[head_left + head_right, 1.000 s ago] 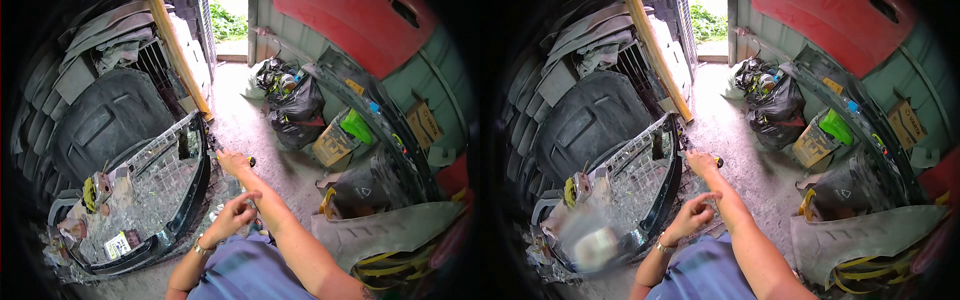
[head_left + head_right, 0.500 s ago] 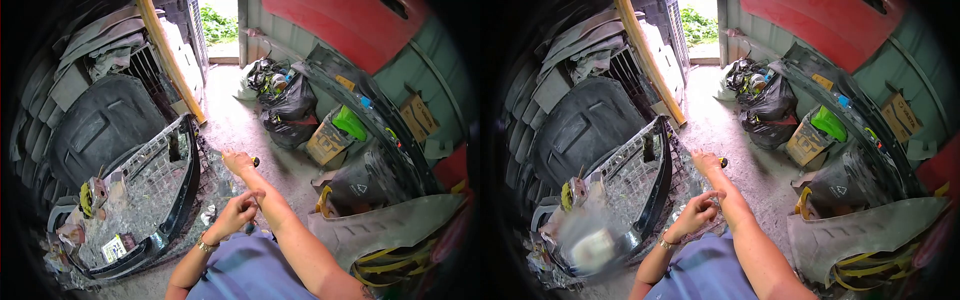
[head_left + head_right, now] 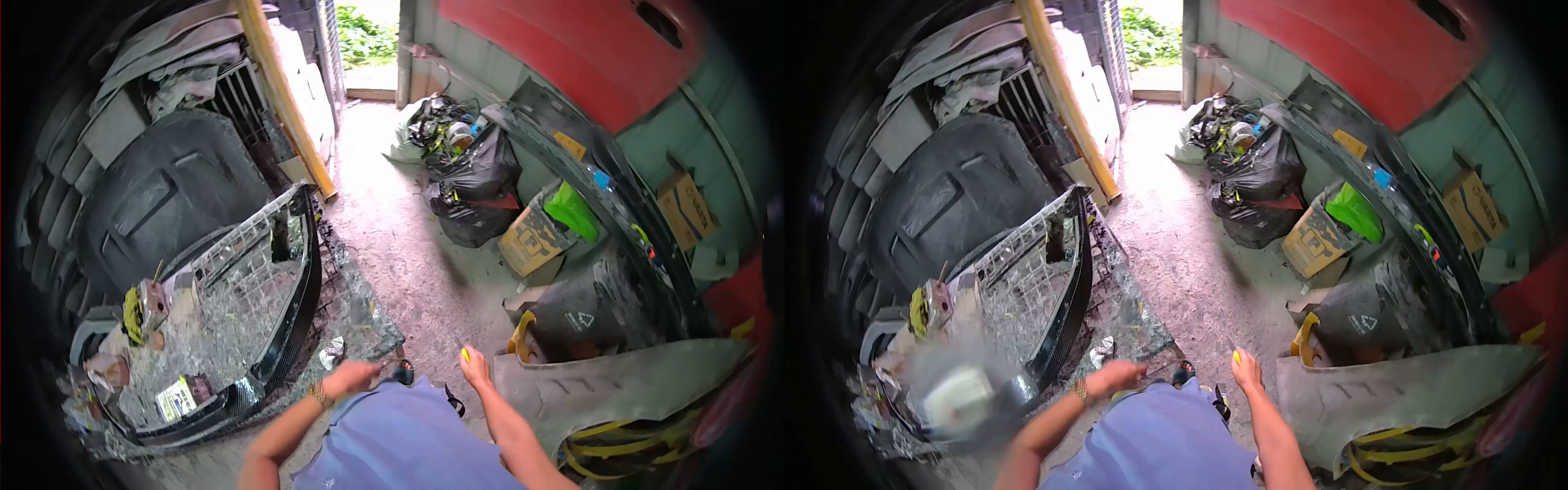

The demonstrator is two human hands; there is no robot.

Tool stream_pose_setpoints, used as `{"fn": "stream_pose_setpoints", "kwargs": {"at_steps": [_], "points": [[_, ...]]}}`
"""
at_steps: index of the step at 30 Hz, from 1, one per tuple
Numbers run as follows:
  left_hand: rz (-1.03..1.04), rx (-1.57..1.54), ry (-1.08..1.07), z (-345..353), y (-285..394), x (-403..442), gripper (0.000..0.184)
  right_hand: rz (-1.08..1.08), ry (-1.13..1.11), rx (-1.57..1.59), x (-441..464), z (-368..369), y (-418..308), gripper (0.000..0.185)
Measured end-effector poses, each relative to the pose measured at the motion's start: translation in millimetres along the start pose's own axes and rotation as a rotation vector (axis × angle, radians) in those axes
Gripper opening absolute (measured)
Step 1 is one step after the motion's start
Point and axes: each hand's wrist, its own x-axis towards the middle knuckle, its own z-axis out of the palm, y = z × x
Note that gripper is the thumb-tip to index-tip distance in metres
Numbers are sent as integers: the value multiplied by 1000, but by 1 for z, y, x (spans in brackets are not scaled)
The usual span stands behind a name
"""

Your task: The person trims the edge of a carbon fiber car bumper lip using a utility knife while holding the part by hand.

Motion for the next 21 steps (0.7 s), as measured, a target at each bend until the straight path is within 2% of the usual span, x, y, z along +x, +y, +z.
{"fn": "stream_pose_setpoints", "kwargs": {"at_steps": [1, 2, 3, 4, 5, 7, 8, 9, 10, 11, 12, 13, 15, 16, 17, 18, 20, 21], "points": [[48, 126, -11, -38, -9, 27, 40, 66, -64, -44, -20, -6, 6, 41], [141, -48, 296, -70, -36, 55, 58, 136, -122, -89, -35, -18, 7, 40], [104, -322, 491, -138, -26, 59, 78, 131, -128, -98, -42, -22, 10, 40], [270, -246, 891, -197, -11, 60, 87, 170, -91, -59, -51, -23, 13, 40], [244, -289, 1052, -252, 16, 43, 89, 211, -52, -19, -56, -24, 15, 40], [236, -327, 1298, -301, 46, 24, 95, 229, -41, -15, -57, -26, 19, 40], [227, -349, 1276, -305, 55, 12, 82, 241, -8, -1, -55, -22, 26, 43], [207, -371, 1252, -302, 55, 1, 70, 252, 14, 13, -57, -17, 30, 45], [218, -319, 1240, -286, 46, -6, 34, 272, 24, 20, -56, -13, 36, 46], [207, -404, 1184, -266, 42, -21, 15, 270, 30, 61, -53, -8, 40, 46], [87, -479, 1133, -240, 30, -35, 15, 265, 28, 103, -50, 2, 55, 48], [-39, -549, 1087, -211, 12, -47, 18, 172, 85, 111, -53, 3, 56, 45], [-267, -687, 1109, -157, -24, -90, 38, 34, 167, 176, -45, 25, 80, 42], [-320, -908, 1178, -130, -42, -112, 41, 204, 59, 334, -38, 27, 76, 36], [-418, -964, 1217, -100, -66, -139, 32, 154, 39, 456, -31, 32, 81, 29], [-487, -947, 1239, -80, -79, -171, 26, 443, -92, 581, -26, 19, 63, 27], [-562, -946, 1273, -53, -94, -224, 19, 455, -92, 770, -18, 11, 40, 34], [-576, -966, 1285, -41, -101, -247, 19, 382, -67, 890, -21, 5, 25, 34]]}}
